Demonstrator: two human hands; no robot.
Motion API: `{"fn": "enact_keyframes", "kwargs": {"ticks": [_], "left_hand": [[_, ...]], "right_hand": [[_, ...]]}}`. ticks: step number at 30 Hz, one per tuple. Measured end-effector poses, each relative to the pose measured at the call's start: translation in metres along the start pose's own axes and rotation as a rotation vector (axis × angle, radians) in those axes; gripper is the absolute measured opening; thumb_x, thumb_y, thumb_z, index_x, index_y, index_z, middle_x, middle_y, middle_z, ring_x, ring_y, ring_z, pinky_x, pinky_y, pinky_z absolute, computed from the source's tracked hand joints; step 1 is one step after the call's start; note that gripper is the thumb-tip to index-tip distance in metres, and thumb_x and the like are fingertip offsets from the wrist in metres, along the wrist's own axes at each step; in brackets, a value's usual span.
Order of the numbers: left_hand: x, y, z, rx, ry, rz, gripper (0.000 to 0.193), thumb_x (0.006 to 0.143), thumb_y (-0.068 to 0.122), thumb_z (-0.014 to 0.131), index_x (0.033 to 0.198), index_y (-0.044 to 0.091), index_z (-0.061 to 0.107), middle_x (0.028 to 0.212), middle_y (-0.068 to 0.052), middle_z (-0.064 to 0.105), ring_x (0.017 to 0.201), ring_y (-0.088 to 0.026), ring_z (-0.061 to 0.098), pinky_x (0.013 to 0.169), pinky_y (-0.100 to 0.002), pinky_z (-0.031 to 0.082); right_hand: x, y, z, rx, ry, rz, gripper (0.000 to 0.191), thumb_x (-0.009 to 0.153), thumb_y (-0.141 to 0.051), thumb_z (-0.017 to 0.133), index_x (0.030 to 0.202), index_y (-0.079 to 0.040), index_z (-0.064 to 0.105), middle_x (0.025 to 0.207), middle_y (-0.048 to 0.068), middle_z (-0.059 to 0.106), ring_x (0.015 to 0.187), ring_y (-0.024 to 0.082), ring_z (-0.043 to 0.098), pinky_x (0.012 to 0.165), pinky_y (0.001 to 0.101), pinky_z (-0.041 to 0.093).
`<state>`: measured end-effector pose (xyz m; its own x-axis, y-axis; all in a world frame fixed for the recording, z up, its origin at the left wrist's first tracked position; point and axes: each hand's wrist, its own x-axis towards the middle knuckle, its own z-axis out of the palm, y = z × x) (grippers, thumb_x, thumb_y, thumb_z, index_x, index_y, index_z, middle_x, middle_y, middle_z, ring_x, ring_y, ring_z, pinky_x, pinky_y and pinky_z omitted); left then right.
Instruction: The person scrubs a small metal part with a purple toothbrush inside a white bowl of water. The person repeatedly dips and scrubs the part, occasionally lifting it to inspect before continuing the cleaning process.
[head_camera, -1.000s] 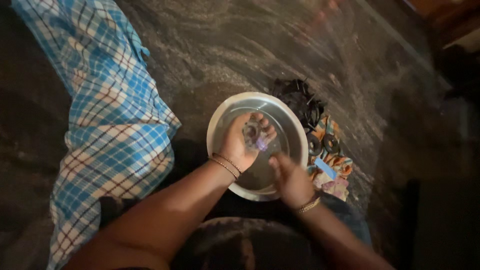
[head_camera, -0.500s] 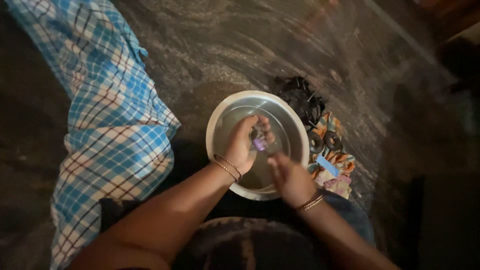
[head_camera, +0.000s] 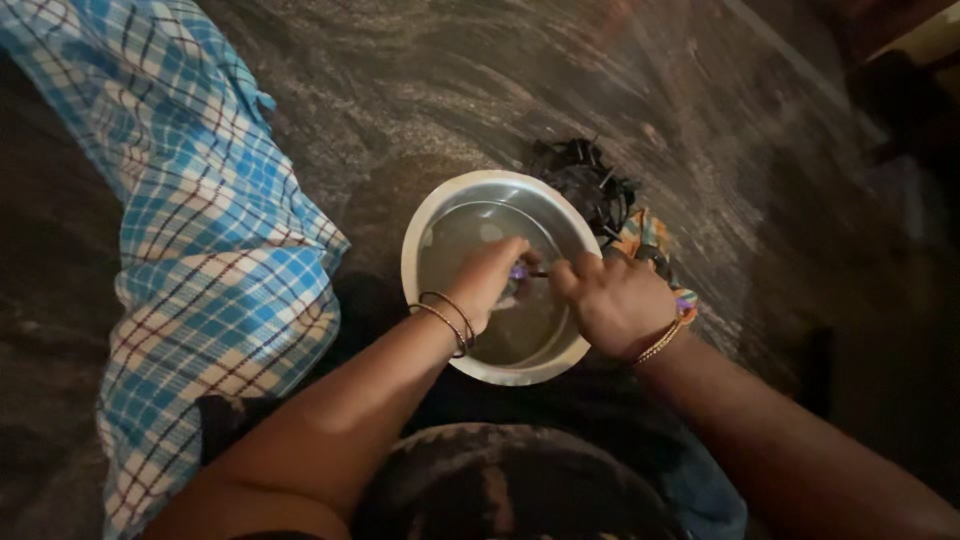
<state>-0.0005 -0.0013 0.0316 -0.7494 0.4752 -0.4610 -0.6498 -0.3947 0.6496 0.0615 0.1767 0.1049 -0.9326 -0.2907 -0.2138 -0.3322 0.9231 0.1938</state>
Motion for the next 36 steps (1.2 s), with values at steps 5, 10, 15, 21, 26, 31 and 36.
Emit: {"fn": "enact_keyframes", "kwargs": {"ticks": [5,10,15,21,26,31,36], "left_hand": [[-0.007,-0.004,0.001,0.258,0.012,0.385,0.028,0.093,0.025,0.062,0.090,0.002,0.077,0.080,-0.008,0.071,0.069,-0.015,0.063,0.061,-0.028,0.050],[-0.015,0.001,-0.004,0.211,-0.180,0.659,0.030,0.097,0.023,0.053,0.097,0.004,0.076,0.090,-0.001,0.074,0.079,-0.009,0.066,0.072,-0.023,0.054],[-0.007,0.006,-0.002,0.182,-0.197,0.483,0.027,0.093,0.018,0.058,0.093,0.000,0.078,0.081,-0.005,0.070,0.073,-0.011,0.061,0.063,-0.027,0.048],[0.001,0.001,-0.006,0.510,-0.022,0.375,0.030,0.090,0.027,0.059,0.078,0.004,0.073,0.071,-0.003,0.071,0.065,-0.008,0.064,0.061,-0.025,0.051],[-0.006,0.001,0.000,0.275,-0.024,0.379,0.020,0.087,0.020,0.067,0.081,0.003,0.076,0.073,-0.003,0.069,0.066,-0.011,0.061,0.060,-0.027,0.047],[-0.011,0.012,-0.003,0.090,-0.241,0.490,0.025,0.092,0.023,0.059,0.089,0.007,0.077,0.083,0.002,0.074,0.077,-0.008,0.066,0.072,-0.024,0.054],[-0.005,0.007,-0.004,0.365,-0.076,0.335,0.023,0.088,0.021,0.066,0.085,0.002,0.078,0.074,-0.002,0.071,0.065,-0.009,0.061,0.055,-0.027,0.046]], "right_hand": [[-0.008,-0.031,0.016,0.996,-0.099,0.132,0.019,0.095,-0.027,0.059,0.105,-0.011,0.064,0.078,0.006,0.063,0.065,0.024,0.063,0.053,0.0386,0.051],[-0.023,-0.043,0.027,1.919,-0.483,0.429,0.019,0.097,-0.028,0.058,0.105,-0.012,0.063,0.077,0.005,0.062,0.063,0.022,0.061,0.052,0.0372,0.049],[-0.002,-0.032,0.019,0.992,-0.184,0.128,0.019,0.098,-0.029,0.057,0.104,-0.012,0.063,0.076,0.004,0.061,0.061,0.021,0.060,0.050,0.0359,0.048],[0.002,-0.002,0.005,-0.036,0.109,-0.153,0.019,0.099,-0.030,0.056,0.104,-0.012,0.063,0.074,0.003,0.060,0.059,0.019,0.058,0.049,0.0343,0.046],[-0.011,-0.033,0.031,1.263,-0.238,0.218,0.020,0.101,-0.030,0.055,0.104,-0.012,0.062,0.073,0.003,0.059,0.057,0.018,0.056,0.047,0.0329,0.045],[-0.018,-0.045,0.031,1.798,-0.489,0.402,0.021,0.102,-0.031,0.054,0.104,-0.012,0.062,0.071,0.002,0.058,0.055,0.016,0.054,0.046,0.0316,0.043],[0.006,-0.018,0.007,0.306,-0.034,0.012,0.021,0.104,-0.032,0.053,0.104,-0.013,0.062,0.070,0.001,0.056,0.053,0.015,0.052,0.044,0.0302,0.042]]}}
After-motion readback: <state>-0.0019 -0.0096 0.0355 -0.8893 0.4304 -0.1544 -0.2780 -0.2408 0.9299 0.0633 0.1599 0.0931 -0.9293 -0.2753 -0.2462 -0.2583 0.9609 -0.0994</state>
